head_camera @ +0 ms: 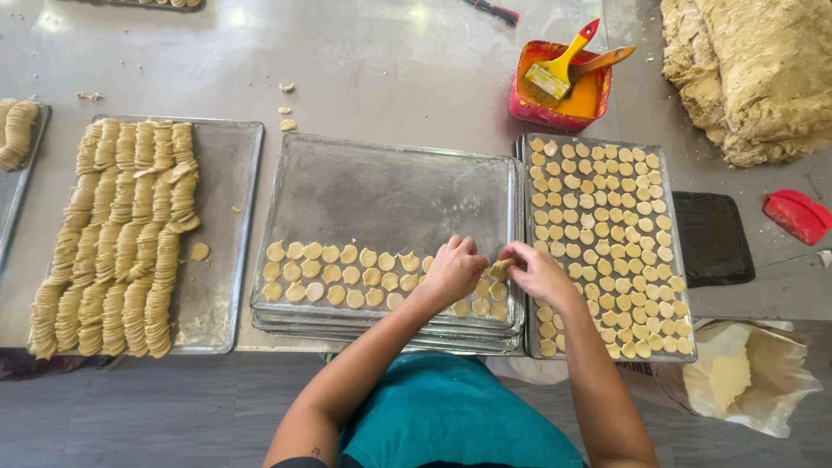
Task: The person arranges small round cookies onto metal baking trays in neat rows. They pick up cookies from a stack on the left and place them one by one onto the tray in the center, filling it systematically.
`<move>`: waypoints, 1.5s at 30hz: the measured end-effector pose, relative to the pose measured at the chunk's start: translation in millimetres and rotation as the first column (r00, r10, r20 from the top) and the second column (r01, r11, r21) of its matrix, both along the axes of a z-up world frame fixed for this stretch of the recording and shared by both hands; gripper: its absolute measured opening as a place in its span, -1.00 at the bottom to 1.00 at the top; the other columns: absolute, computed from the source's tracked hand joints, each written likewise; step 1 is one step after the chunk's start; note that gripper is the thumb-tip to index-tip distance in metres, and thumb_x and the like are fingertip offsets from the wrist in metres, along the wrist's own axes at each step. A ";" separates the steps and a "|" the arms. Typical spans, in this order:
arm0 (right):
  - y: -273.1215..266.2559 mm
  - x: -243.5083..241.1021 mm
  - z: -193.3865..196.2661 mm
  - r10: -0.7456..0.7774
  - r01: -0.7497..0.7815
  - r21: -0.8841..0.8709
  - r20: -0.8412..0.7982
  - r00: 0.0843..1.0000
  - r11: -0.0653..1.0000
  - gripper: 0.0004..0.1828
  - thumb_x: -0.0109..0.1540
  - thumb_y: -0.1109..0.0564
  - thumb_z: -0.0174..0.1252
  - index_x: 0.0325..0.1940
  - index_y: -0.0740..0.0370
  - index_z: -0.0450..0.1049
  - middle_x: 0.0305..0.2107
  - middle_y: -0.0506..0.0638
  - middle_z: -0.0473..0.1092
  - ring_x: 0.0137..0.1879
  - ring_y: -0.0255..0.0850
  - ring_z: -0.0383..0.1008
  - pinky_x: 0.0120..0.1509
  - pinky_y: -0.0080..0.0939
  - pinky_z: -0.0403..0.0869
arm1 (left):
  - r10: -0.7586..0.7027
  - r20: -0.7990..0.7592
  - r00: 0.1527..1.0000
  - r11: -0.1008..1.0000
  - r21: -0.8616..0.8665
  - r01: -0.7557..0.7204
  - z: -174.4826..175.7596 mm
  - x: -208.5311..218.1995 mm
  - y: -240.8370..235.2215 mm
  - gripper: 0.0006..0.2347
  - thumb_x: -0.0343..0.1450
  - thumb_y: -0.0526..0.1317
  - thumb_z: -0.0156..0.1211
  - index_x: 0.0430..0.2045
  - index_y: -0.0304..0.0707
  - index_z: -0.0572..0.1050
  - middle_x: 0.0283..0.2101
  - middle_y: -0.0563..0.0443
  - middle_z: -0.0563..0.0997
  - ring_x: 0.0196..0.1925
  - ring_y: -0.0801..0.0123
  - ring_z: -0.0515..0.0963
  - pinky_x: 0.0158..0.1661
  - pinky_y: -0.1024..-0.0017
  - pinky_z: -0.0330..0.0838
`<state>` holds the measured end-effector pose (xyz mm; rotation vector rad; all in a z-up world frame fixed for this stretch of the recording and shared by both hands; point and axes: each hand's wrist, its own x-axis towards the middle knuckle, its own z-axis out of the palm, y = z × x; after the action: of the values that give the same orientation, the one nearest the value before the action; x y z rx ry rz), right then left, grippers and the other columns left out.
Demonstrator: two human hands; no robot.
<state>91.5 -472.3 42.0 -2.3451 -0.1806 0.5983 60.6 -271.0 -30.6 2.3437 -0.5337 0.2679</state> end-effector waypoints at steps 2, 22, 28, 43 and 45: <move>-6.8 2.9 -0.7 -0.067 0.068 0.099 -0.017 0.998 0.993 -0.77 0.26 0.29 0.12 -0.01 0.19 0.53 -0.20 -0.02 0.59 -0.07 -0.23 0.61 0.01 -0.23 0.54 | 0.012 0.000 1.000 0.997 -0.077 -0.011 7.3 1.1 4.3 -0.89 0.31 -0.32 0.26 -0.39 -0.10 0.68 -0.27 -0.02 0.52 -0.14 0.08 0.48 -0.09 0.18 0.41; 316.5 24.8 -70.7 0.048 0.044 0.654 -0.122 0.991 0.755 -0.82 0.27 0.28 0.21 -0.04 0.31 0.56 -0.23 0.05 0.59 -0.14 -0.27 0.61 0.00 -0.23 0.62 | 0.368 -0.588 0.720 0.659 -0.382 -0.648 34.9 -34.2 308.4 -0.85 0.38 -0.27 0.32 -0.23 -0.30 0.63 -0.26 -0.09 0.72 -0.20 0.31 0.69 -0.15 0.42 0.56; 362.4 18.3 -61.4 0.217 -0.304 0.199 0.366 0.905 0.932 -0.78 0.21 0.22 0.32 -0.07 0.25 0.55 -0.29 0.10 0.60 -0.16 -0.23 0.60 -0.06 -0.18 0.56 | 0.454 -0.092 0.886 0.886 -0.057 -0.460 7.4 -23.4 353.5 -0.92 0.32 -0.29 0.30 -0.38 -0.20 0.63 -0.29 -0.11 0.63 -0.16 -0.06 0.58 -0.08 0.14 0.46; 348.6 3.2 -22.3 0.171 -0.167 -0.036 0.273 0.947 0.985 -0.64 0.09 0.18 0.39 -0.03 0.21 0.55 -0.21 0.07 0.49 -0.11 -0.07 0.57 0.04 -0.09 0.53 | 0.304 -0.009 0.953 0.953 -0.016 -0.304 6.6 -18.8 347.8 -0.91 0.28 -0.30 0.33 -0.40 -0.12 0.66 -0.27 -0.05 0.54 -0.16 0.04 0.51 -0.12 0.18 0.45; 351.4 -0.2 -21.2 0.208 -0.200 -0.057 0.224 0.952 0.978 -0.68 0.12 0.16 0.38 -0.05 0.18 0.57 -0.19 0.05 0.50 -0.10 -0.09 0.58 0.07 -0.11 0.54 | 0.294 -0.009 0.956 0.955 -0.028 -0.294 11.3 -23.2 349.4 -0.91 0.28 -0.30 0.33 -0.40 -0.12 0.65 -0.27 -0.06 0.54 -0.16 0.04 0.51 -0.12 0.17 0.45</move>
<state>91.3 -120.8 20.8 -2.4428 -0.5285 0.4279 37.3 78.4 -19.3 2.3910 -0.1735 0.4048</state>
